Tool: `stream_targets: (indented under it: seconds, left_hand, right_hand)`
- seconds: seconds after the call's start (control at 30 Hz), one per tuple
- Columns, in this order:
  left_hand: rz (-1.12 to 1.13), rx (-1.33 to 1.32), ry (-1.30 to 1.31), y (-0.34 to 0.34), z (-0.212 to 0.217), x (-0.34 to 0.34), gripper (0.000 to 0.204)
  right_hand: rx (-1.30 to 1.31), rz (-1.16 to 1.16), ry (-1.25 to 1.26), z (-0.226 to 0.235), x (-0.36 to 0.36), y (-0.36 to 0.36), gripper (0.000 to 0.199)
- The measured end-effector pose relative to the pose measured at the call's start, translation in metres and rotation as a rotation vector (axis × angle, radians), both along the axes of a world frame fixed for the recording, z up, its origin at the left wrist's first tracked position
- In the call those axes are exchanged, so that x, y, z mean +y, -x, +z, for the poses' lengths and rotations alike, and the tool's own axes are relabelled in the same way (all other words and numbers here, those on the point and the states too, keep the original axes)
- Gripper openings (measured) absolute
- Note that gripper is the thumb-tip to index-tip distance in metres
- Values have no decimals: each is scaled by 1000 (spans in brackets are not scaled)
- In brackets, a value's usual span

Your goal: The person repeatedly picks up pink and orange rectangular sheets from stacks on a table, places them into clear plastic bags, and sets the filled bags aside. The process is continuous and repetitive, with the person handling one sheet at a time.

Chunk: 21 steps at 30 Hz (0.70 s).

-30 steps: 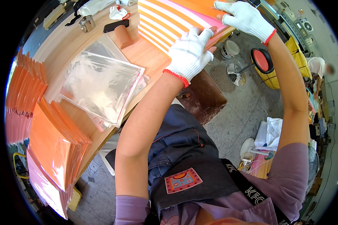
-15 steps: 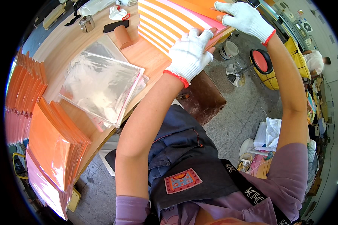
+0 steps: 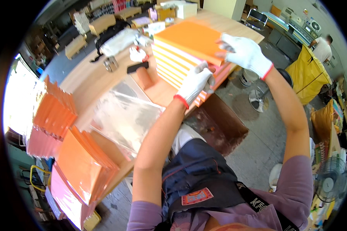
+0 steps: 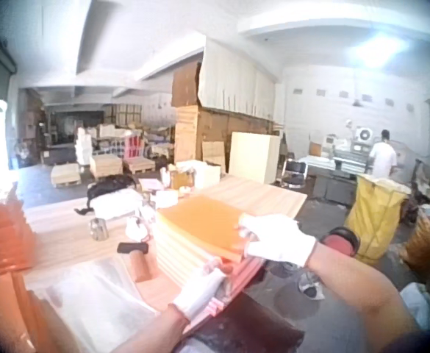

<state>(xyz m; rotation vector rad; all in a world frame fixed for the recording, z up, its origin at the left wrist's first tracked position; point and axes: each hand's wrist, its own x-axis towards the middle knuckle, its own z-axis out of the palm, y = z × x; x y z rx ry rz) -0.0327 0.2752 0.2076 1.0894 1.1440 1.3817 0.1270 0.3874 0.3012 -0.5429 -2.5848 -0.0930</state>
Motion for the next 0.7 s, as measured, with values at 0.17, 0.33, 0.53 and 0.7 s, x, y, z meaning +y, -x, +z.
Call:
stream_targets:
  seconds: [0.17,0.33,0.53,0.7]
  left_hand:
    - [16,-770,178,-13,40,20,34]
    - [190,-627,244,-17,68,32,22]
    - [87,-557,144,-11,31,15,28]
    - [107,104,25,-17,-21,-101,47]
  right_hand:
    - [449,-53,1722,-21,44,-59,41]
    - [867,-38,1887,-39,30,-25,69]
    - [1185,-36,1786,-24,32,6,44]
    - [1062,-87,1754,-46,65,5,29]
